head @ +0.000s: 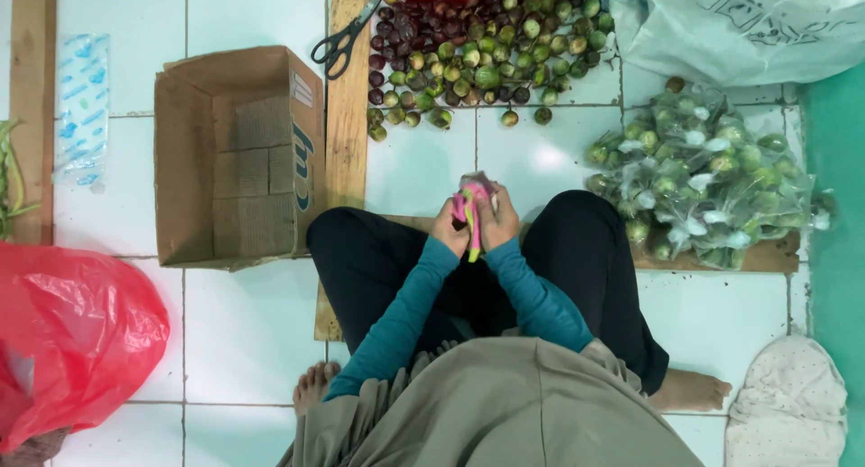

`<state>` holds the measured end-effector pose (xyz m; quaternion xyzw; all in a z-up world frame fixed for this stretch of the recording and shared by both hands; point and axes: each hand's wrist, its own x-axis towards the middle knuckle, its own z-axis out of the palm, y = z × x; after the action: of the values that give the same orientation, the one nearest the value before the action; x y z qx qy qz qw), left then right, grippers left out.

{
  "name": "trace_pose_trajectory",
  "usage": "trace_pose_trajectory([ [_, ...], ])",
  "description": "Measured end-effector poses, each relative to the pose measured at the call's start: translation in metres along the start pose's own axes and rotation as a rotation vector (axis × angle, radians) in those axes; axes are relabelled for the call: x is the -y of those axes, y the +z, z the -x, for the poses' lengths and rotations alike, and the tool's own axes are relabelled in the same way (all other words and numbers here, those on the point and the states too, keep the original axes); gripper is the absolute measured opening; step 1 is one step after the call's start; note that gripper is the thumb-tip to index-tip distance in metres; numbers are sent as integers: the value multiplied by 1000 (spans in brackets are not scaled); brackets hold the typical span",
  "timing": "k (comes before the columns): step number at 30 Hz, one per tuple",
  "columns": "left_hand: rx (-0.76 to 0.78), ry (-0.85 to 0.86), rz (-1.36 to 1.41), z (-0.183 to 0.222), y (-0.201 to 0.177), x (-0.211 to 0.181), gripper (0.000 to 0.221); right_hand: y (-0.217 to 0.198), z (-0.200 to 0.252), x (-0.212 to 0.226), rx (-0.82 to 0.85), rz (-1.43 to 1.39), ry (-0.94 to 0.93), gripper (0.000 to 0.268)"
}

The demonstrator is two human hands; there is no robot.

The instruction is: Bagging small fruits from a pile into individual plastic bags while sitting on the floor

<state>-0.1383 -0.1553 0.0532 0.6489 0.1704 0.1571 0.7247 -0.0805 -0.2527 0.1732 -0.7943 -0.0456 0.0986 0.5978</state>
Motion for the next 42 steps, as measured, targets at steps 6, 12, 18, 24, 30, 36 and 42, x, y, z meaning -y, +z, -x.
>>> trace_pose_trajectory([
  [6,77,-142,90,43,27,-63,66,-44,-42,-23,-146,-659,240,45],
  [12,-18,-127,259,34,-3,-64,64,-53,-41,0,168,-856,180,66],
  [18,77,-197,105,47,-3,-29,59,20,-17,-91,36,-548,158,45],
  [24,126,-159,278,42,12,-30,64,8,-37,-111,-142,-578,249,67],
  [30,98,-272,606,44,0,-78,65,-72,-74,-73,-82,-1054,371,69],
  [36,-54,-327,576,41,12,-93,55,-13,8,7,339,-997,200,46],
  [42,-49,-409,544,47,9,-90,52,5,-15,-42,81,-838,152,33],
])
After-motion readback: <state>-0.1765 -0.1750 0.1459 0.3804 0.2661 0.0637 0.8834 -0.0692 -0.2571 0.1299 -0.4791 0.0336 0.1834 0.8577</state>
